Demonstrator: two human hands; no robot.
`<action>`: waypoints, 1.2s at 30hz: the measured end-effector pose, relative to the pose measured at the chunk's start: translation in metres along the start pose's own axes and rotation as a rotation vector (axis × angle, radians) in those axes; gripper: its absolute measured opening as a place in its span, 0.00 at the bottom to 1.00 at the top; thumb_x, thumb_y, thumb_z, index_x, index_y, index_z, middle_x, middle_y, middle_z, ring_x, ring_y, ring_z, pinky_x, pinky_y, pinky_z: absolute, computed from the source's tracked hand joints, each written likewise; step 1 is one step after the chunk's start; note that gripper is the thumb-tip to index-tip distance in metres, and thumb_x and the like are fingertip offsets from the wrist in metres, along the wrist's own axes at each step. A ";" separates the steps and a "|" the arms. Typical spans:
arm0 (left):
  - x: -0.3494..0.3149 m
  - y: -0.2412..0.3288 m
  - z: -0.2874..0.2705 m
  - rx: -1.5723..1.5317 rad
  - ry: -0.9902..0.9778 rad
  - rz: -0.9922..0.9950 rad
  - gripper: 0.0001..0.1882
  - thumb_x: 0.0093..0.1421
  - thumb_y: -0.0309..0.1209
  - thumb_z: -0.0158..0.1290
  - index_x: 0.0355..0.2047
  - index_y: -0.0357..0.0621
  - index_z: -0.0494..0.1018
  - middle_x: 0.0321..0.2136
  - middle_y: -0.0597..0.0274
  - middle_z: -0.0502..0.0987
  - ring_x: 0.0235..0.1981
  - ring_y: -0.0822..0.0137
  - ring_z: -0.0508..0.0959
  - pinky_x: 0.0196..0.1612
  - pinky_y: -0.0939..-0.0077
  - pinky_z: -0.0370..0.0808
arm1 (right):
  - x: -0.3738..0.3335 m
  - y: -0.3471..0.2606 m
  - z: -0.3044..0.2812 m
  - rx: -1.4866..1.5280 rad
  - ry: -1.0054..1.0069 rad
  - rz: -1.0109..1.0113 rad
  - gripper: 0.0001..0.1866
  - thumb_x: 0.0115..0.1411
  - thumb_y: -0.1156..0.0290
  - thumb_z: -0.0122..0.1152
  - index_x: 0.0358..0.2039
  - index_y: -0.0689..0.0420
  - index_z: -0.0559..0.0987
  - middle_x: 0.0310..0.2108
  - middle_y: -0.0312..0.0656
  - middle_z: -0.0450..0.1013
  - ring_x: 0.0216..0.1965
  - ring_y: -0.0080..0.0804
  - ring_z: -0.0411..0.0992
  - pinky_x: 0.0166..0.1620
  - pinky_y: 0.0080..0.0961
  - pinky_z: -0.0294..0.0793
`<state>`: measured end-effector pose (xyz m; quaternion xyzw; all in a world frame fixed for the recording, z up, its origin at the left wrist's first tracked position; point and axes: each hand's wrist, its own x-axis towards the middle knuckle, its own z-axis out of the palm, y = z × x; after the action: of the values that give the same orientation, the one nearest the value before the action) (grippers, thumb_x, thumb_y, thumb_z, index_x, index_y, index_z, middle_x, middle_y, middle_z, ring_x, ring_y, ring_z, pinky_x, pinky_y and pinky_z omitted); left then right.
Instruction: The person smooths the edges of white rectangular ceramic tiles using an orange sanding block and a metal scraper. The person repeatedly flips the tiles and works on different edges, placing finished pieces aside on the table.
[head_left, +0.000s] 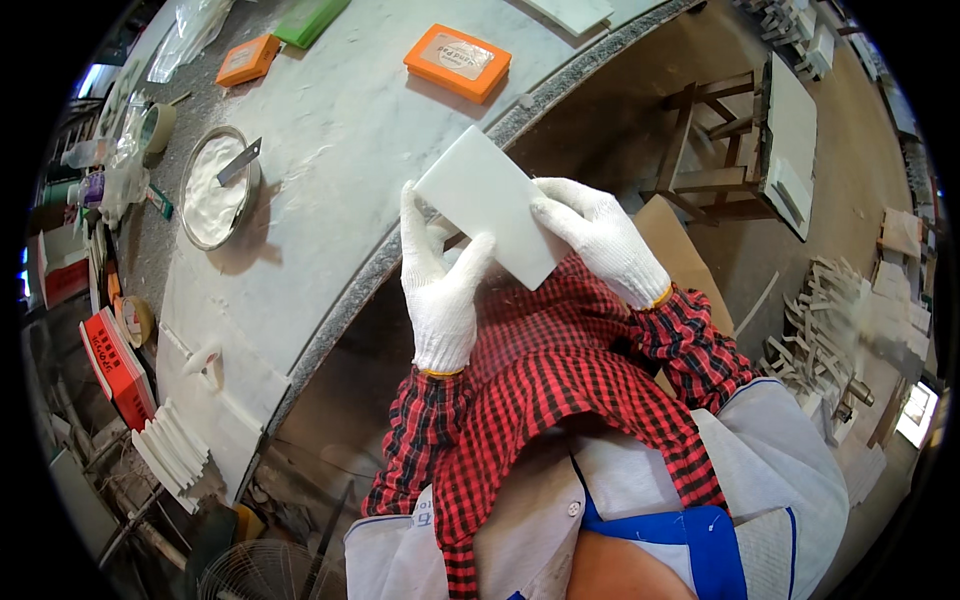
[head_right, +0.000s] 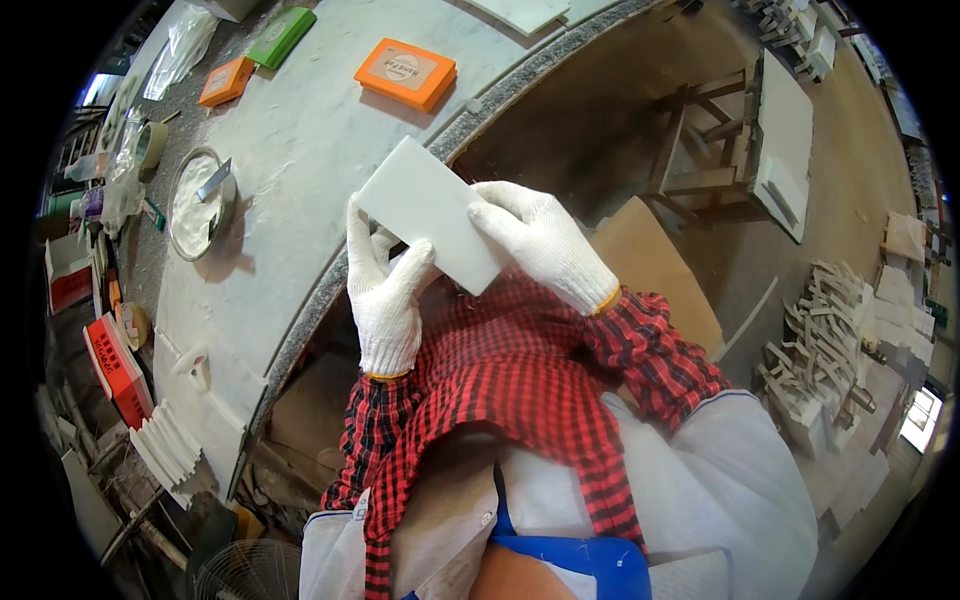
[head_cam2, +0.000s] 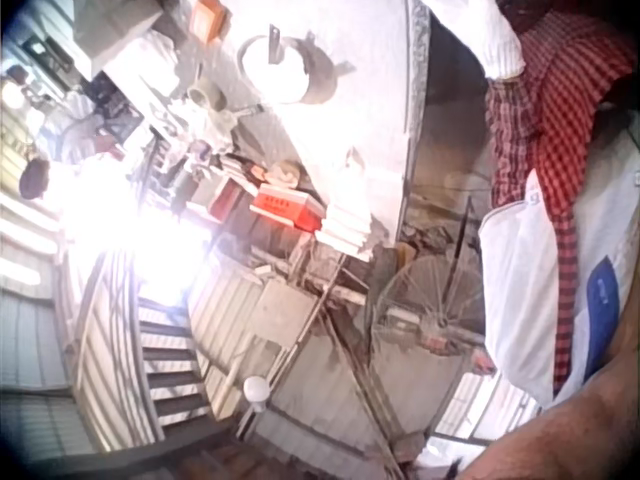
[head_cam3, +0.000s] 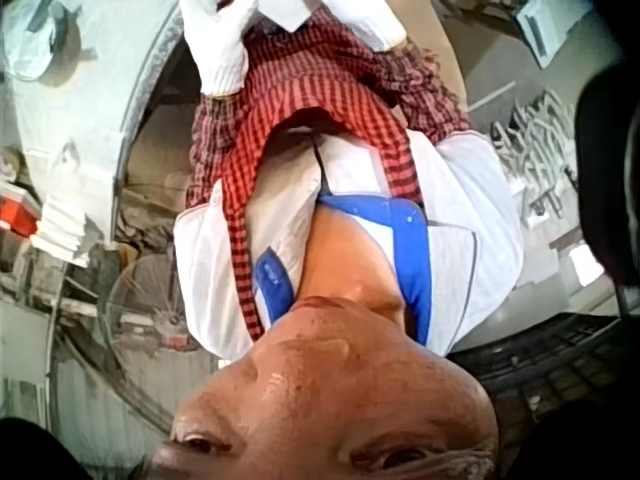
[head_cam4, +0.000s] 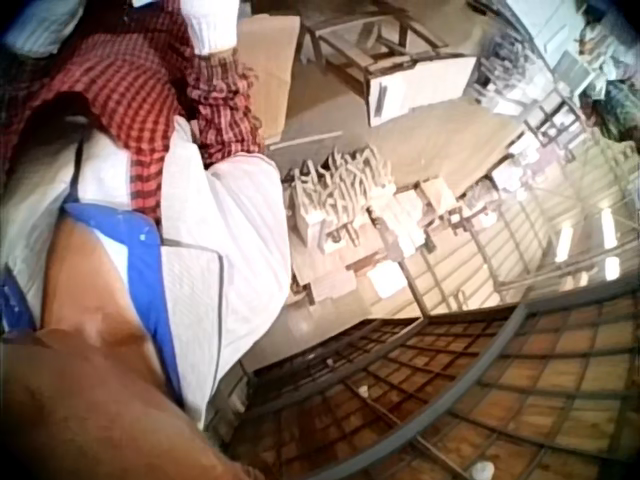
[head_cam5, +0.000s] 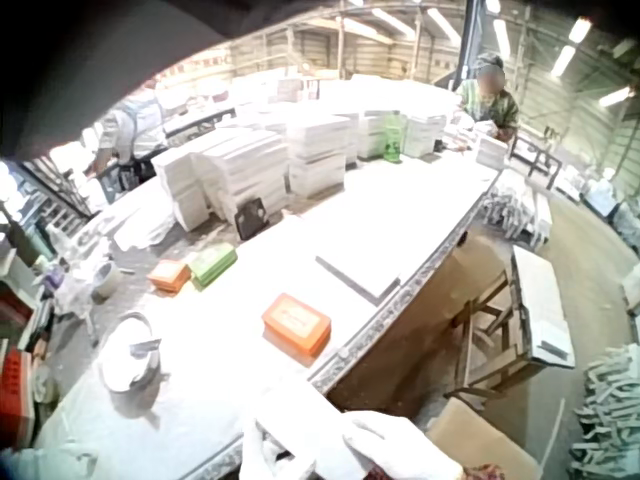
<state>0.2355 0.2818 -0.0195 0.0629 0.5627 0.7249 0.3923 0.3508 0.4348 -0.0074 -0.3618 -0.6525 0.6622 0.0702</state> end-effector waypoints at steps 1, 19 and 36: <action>0.003 0.000 -0.005 0.006 -0.018 -0.016 0.44 0.62 0.22 0.60 0.74 0.35 0.50 0.58 0.45 0.72 0.54 0.63 0.77 0.55 0.69 0.77 | 0.002 0.000 0.001 -0.030 0.022 -0.019 0.23 0.72 0.60 0.57 0.56 0.68 0.78 0.48 0.44 0.81 0.47 0.25 0.77 0.52 0.25 0.76; 0.072 0.043 -0.020 0.357 -0.302 -0.248 0.29 0.66 0.38 0.61 0.62 0.36 0.69 0.45 0.58 0.80 0.39 0.73 0.81 0.37 0.77 0.81 | 0.071 -0.009 -0.018 -0.354 0.029 -0.365 0.20 0.69 0.54 0.60 0.37 0.58 0.87 0.25 0.44 0.81 0.27 0.25 0.79 0.32 0.26 0.75; 0.103 0.032 0.005 1.460 -0.319 1.025 0.26 0.60 0.32 0.61 0.59 0.41 0.75 0.58 0.50 0.74 0.63 0.39 0.69 0.64 0.50 0.66 | 0.014 0.042 0.063 0.882 0.184 0.155 0.19 0.70 0.69 0.62 0.55 0.67 0.71 0.51 0.46 0.76 0.47 0.29 0.78 0.48 0.29 0.83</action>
<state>0.1518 0.3493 -0.0259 0.6386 0.7244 0.2562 -0.0428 0.3209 0.3850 -0.0586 -0.4025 -0.2701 0.8451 0.2255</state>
